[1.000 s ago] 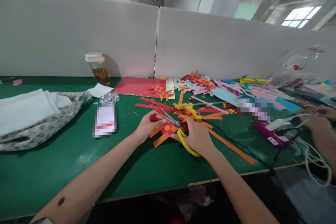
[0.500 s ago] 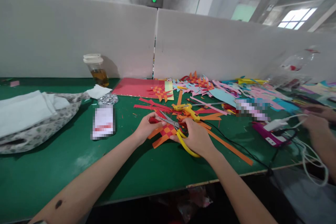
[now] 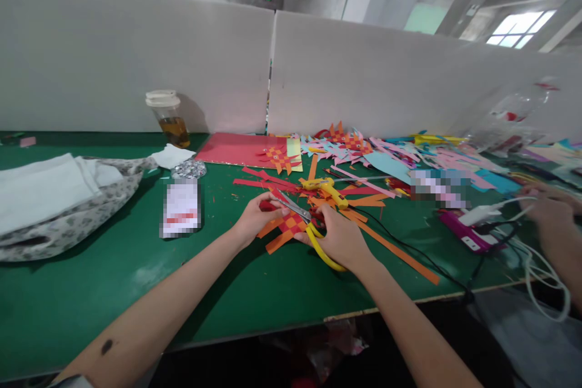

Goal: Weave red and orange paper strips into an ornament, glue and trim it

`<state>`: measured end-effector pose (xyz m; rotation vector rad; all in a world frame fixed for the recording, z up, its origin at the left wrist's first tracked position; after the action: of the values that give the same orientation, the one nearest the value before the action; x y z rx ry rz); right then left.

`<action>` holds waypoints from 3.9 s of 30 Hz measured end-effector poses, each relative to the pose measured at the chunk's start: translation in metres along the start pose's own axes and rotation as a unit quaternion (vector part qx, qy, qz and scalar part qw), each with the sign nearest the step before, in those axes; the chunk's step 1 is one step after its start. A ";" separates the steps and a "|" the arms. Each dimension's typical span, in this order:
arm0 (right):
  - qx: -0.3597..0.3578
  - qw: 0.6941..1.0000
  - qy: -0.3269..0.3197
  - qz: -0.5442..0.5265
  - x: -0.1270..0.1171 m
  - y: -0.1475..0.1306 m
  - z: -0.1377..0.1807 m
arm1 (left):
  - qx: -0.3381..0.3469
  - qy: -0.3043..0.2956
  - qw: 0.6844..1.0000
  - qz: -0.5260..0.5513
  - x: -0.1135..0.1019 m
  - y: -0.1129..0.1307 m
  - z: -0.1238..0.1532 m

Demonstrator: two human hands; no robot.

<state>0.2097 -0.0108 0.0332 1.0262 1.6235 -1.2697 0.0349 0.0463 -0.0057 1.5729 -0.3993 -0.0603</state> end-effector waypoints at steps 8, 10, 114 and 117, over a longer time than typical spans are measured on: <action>-0.006 1.000 0.004 0.030 0.002 0.002 0.000 | -0.008 0.006 1.000 -0.003 0.001 0.002 0.001; -0.007 0.999 0.006 0.038 0.002 0.003 0.000 | -0.006 0.007 1.000 -0.002 0.001 0.003 0.001; 0.091 0.955 0.027 -0.280 0.018 0.015 -0.005 | -0.050 -0.030 0.996 -0.072 0.010 0.003 0.008; 0.104 0.928 0.003 -0.358 0.028 0.017 -0.006 | -0.061 -0.029 0.996 -0.060 0.009 0.002 0.007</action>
<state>0.2150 0.0013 0.0029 0.5489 1.9849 -1.9457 0.0406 0.0371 -0.0019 1.4766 -0.3400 -0.2199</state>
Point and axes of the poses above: each hand's wrist, its own z-axis away from the middle knuckle, its own x-axis out of the palm, y = z × x, the point moved 3 cm from there along -z, towards the middle knuckle, and after that the axes turned 4 degrees about -z, right-handed, at the moved point
